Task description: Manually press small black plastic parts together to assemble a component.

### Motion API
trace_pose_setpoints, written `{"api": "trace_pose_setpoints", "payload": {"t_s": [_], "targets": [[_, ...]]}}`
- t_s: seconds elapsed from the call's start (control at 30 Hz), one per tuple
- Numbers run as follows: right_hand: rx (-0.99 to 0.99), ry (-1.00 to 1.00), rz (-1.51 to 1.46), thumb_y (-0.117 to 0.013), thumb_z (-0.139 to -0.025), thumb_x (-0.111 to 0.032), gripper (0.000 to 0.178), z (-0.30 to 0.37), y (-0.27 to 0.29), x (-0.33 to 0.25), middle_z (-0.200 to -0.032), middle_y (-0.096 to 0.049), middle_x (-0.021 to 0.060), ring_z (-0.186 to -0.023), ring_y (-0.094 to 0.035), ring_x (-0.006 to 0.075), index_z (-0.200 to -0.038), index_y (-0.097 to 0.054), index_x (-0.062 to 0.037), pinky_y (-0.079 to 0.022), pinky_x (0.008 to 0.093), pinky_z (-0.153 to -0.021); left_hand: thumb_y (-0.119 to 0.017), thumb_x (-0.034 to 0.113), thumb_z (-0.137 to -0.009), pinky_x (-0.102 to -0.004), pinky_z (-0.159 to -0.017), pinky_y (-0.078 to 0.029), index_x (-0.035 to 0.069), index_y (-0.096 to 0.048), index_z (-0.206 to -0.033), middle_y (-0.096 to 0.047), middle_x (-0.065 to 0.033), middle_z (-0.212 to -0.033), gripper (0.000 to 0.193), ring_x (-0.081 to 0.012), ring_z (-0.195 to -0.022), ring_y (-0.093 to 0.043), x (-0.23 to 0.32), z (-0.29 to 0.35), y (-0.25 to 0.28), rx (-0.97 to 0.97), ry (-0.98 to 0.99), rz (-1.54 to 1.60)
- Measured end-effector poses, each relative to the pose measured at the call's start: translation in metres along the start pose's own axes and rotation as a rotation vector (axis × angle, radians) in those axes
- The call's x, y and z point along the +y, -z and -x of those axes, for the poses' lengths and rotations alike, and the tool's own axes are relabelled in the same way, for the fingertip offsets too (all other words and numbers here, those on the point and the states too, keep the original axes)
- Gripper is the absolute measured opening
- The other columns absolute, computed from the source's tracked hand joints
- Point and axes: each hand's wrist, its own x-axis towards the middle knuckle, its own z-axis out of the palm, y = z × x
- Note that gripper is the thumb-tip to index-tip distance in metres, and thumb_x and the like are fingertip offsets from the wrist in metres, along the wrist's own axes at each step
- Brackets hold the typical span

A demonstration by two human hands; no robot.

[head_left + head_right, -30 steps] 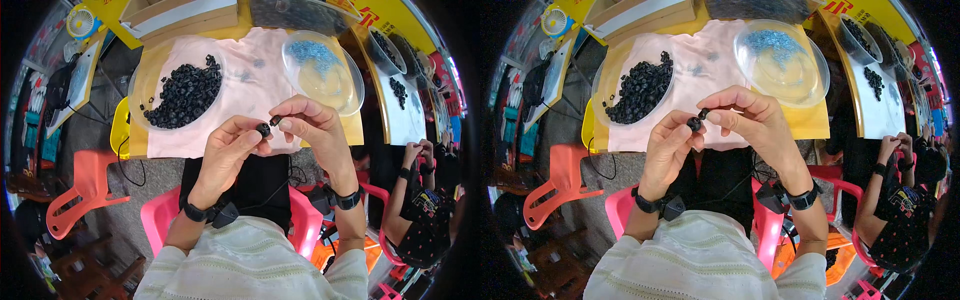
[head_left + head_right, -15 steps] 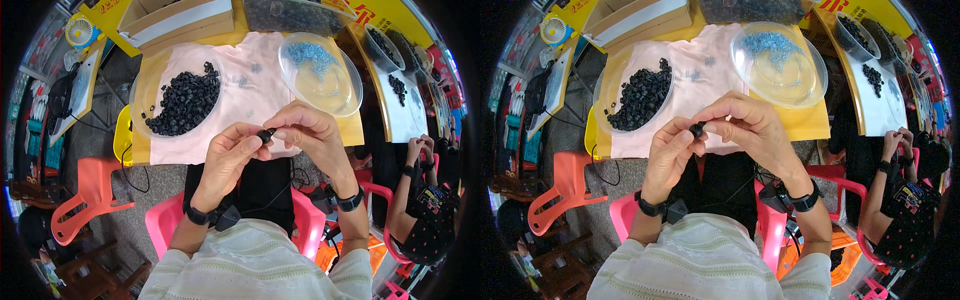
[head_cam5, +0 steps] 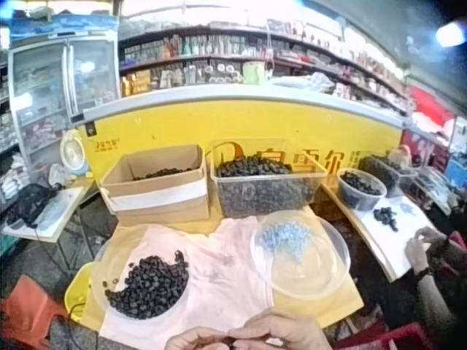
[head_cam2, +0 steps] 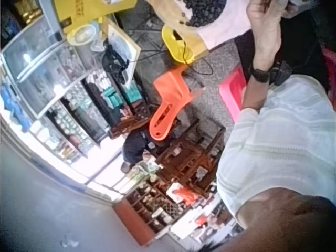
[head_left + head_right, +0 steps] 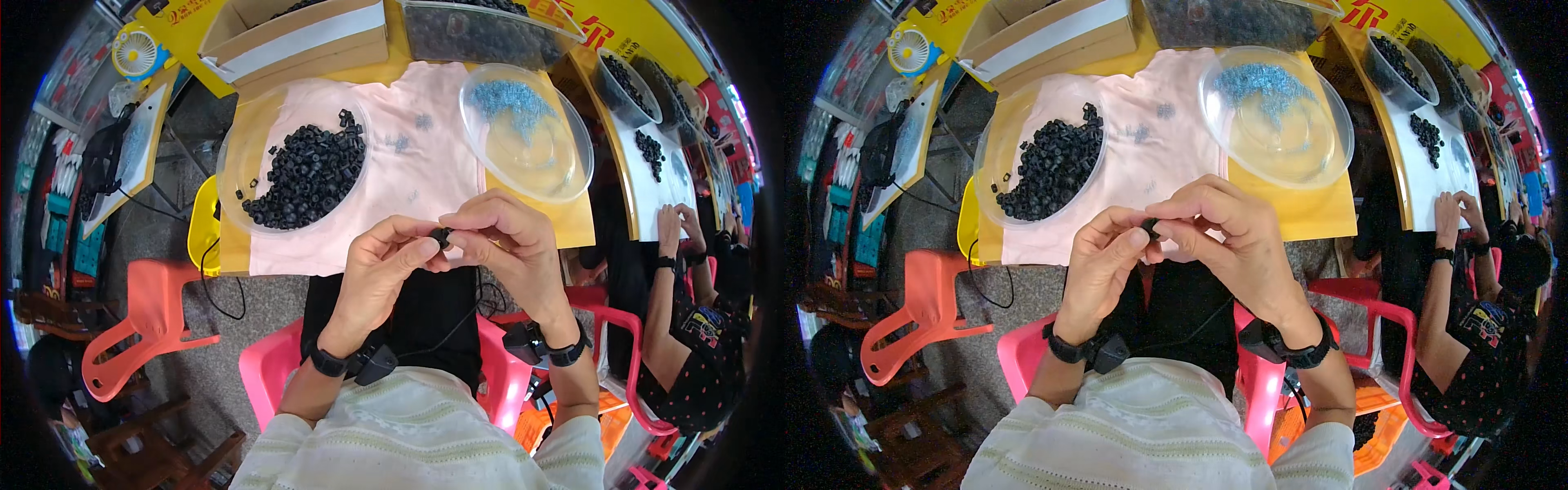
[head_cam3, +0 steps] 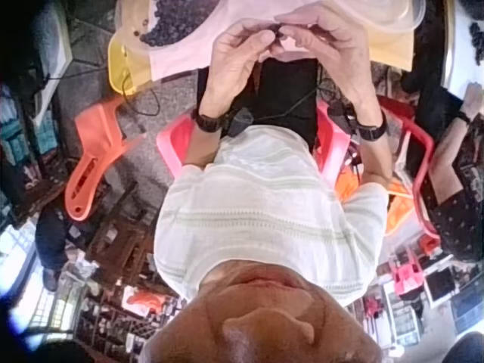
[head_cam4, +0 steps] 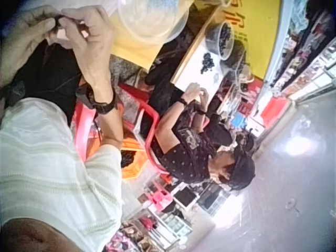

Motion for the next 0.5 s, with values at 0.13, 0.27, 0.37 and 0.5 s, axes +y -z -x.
{"api": "trace_pose_setpoints", "payload": {"t_s": [0.13, 0.27, 0.37, 0.5], "targets": [[0.023, -0.081, -0.100, -0.065, -0.090, -0.003, 0.017, 0.0030, -0.0018, -0.0004, -0.092, -0.061, 0.0042, -0.079, -0.065, 0.0107, -0.107, -0.064, 0.0011, -0.054, 0.0222, -0.069, -0.064, 0.007, -0.092, -0.0279, -0.079, -0.056, -0.003, -0.062, -0.112, -0.068, -0.0108, -0.097, 0.023, -0.0163, -0.085, -0.067, 0.0001, 0.0008, -0.0005, 0.009, 0.014, -0.017], [0.051, -0.152, -0.102, -0.066, -0.090, -0.004, 0.020, 0.0048, -0.0013, -0.0023, -0.093, -0.061, 0.0037, -0.081, -0.064, 0.0090, -0.110, -0.063, -0.0003, -0.054, 0.0207, -0.069, -0.064, 0.007, -0.092, -0.0277, -0.079, -0.056, -0.004, -0.062, -0.112, -0.068, -0.0108, -0.097, 0.022, -0.0163, -0.084, -0.067, 0.0007, 0.0010, -0.0018, 0.008, 0.011, -0.029], [0.033, -0.187, -0.089, -0.067, -0.090, -0.005, 0.019, 0.0022, -0.0003, -0.0043, -0.093, -0.062, 0.0035, -0.082, -0.063, 0.0076, -0.108, -0.064, 0.0001, -0.054, 0.0200, -0.069, -0.064, 0.006, -0.092, -0.0277, -0.078, -0.056, -0.003, -0.062, -0.112, -0.068, -0.0108, -0.097, 0.022, -0.0165, -0.084, -0.067, -0.0002, 0.0000, -0.0002, 0.009, -0.006, -0.024], [0.066, -0.167, -0.178, -0.067, -0.089, -0.003, 0.015, 0.0006, -0.0035, -0.0010, -0.092, -0.063, 0.0034, -0.083, -0.062, 0.0071, -0.104, -0.067, 0.0008, -0.054, 0.0210, -0.069, -0.064, 0.006, -0.092, -0.0284, -0.079, -0.056, -0.003, -0.062, -0.111, -0.068, -0.0108, -0.097, 0.021, -0.0169, -0.086, -0.068, -0.0018, -0.0007, 0.0046, -0.010, 0.048, 0.115]]}}
